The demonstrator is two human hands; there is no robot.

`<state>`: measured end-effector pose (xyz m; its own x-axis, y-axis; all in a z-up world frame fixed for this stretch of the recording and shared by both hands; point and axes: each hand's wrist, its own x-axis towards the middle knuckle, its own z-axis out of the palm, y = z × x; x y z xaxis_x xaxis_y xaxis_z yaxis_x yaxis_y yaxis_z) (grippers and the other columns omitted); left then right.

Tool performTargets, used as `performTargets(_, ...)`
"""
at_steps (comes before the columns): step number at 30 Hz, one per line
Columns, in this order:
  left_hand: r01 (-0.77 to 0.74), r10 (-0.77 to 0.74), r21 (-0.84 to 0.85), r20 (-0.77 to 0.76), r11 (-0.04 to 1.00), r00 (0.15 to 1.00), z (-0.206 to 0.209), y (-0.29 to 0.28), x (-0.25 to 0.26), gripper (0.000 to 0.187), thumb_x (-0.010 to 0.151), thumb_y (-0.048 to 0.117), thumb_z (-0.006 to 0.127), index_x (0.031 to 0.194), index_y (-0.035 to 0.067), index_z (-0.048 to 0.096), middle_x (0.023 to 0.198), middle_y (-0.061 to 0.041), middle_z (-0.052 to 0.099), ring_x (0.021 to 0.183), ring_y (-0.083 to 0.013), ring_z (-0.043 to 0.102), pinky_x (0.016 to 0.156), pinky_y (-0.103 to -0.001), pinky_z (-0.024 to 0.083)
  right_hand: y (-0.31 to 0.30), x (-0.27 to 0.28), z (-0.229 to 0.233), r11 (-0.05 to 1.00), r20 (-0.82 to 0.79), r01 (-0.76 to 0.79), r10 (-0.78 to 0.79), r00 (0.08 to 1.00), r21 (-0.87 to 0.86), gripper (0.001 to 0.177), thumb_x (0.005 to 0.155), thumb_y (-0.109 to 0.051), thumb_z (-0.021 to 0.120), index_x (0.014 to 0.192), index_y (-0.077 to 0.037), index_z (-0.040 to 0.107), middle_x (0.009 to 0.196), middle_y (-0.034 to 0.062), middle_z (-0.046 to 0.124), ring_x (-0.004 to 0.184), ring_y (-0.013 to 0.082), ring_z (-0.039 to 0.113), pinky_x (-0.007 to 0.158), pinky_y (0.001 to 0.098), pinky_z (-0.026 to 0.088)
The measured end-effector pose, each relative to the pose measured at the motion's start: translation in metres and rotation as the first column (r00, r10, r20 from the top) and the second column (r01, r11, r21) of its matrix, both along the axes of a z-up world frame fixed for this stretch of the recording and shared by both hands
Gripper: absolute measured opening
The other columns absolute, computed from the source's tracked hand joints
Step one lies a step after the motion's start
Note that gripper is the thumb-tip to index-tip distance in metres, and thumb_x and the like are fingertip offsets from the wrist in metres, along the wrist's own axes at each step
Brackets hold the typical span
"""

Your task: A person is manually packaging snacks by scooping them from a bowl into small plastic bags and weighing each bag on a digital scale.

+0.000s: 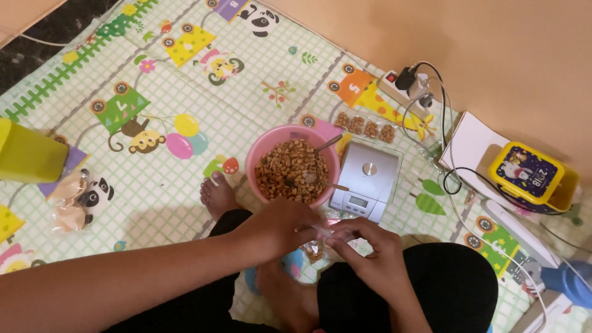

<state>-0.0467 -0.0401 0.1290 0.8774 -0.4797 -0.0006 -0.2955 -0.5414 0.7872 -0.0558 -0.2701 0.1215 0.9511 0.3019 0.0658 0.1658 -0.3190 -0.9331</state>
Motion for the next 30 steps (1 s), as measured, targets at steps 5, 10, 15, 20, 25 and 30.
performTargets(5, 0.064, -0.053, -0.240, 0.053, 0.969, 0.997, 0.047, -0.018, -0.012, 0.016, 0.091, 0.012, 0.065, 0.098, 0.001, 0.074, 0.094, -0.009, 0.076, 0.078, -0.0243, 0.072, 0.069, -0.034, 0.056, -0.006, -0.012, 0.031, 0.995, 0.090, 0.095, -0.091, 0.992, -0.040, 0.017, 0.071, -0.007, 0.087, 0.086, -0.006, 0.080, 0.079, -0.0006, 0.083, 0.062, 0.0070, 0.071, 0.060, 0.0198, 0.056)
performTargets(10, -0.016, 0.008, -0.222, -0.033, 0.975, 0.999, 0.066, -0.026, -0.015, 0.016, 0.088, 0.015, 0.067, 0.098, 0.007, 0.078, 0.088, -0.001, 0.077, 0.071, -0.0155, 0.069, 0.063, -0.029, 0.053, -0.019, -0.021, 0.035, 0.975, 0.000, 0.148, -0.150, 0.989, 0.165, 0.041, 0.076, 0.004, 0.081, 0.114, 0.001, 0.067, 0.085, 0.0096, 0.080, 0.079, 0.0149, 0.076, 0.073, 0.0245, 0.059)
performTargets(15, -0.113, 0.035, -0.334, -0.230, 0.936, 0.972, 0.079, -0.040, -0.010, 0.010, 0.085, 0.009, 0.072, 0.088, 0.006, 0.081, 0.064, 0.000, 0.069, 0.052, -0.0065, 0.053, 0.048, -0.024, 0.041, -0.021, -0.033, 0.025, 0.860, -0.101, 0.245, -0.224, 0.969, 0.448, 0.057, 0.080, 0.017, 0.070, 0.131, 0.001, 0.051, 0.095, 0.0186, 0.075, 0.086, 0.0219, 0.073, 0.077, 0.0296, 0.058)
performTargets(20, -0.116, 0.072, -0.315, -0.148, 0.942, 0.986, 0.072, -0.053, -0.010, 0.012, 0.084, 0.019, 0.079, 0.090, 0.009, 0.079, 0.069, -0.002, 0.073, 0.053, -0.0077, 0.056, 0.049, -0.023, 0.047, -0.018, -0.044, 0.023, 0.767, -0.113, 0.373, -0.372, 0.922, 0.523, 0.067, 0.077, 0.019, 0.070, 0.134, -0.003, 0.043, 0.100, 0.0226, 0.073, 0.083, 0.0200, 0.070, 0.073, 0.0245, 0.057)
performTargets(25, -0.134, 0.069, -0.278, -0.233, 0.951, 0.970, 0.068, -0.061, -0.007, 0.016, 0.082, 0.022, 0.080, 0.089, 0.008, 0.078, 0.074, -0.002, 0.074, 0.061, -0.0083, 0.064, 0.056, -0.024, 0.052, -0.020, -0.047, 0.014, 0.780, -0.078, 0.383, -0.399, 0.914, 0.495, 0.060, 0.079, 0.018, 0.071, 0.126, -0.004, 0.041, 0.094, 0.0192, 0.072, 0.082, 0.0205, 0.069, 0.076, 0.0278, 0.056)
performTargets(30, -0.093, 0.058, -0.250, -0.142, 0.964, 0.988, 0.066, -0.068, -0.005, 0.013, 0.078, 0.018, 0.077, 0.088, 0.010, 0.077, 0.076, 0.001, 0.076, 0.064, -0.0097, 0.069, 0.056, -0.024, 0.057, -0.026, -0.049, -0.014, 0.791, -0.004, 0.331, -0.384, 0.923, 0.515, 0.059, 0.078, 0.020, 0.069, 0.123, -0.007, 0.040, 0.113, 0.0139, 0.058, 0.094, 0.0218, 0.068, 0.086, 0.0334, 0.058)
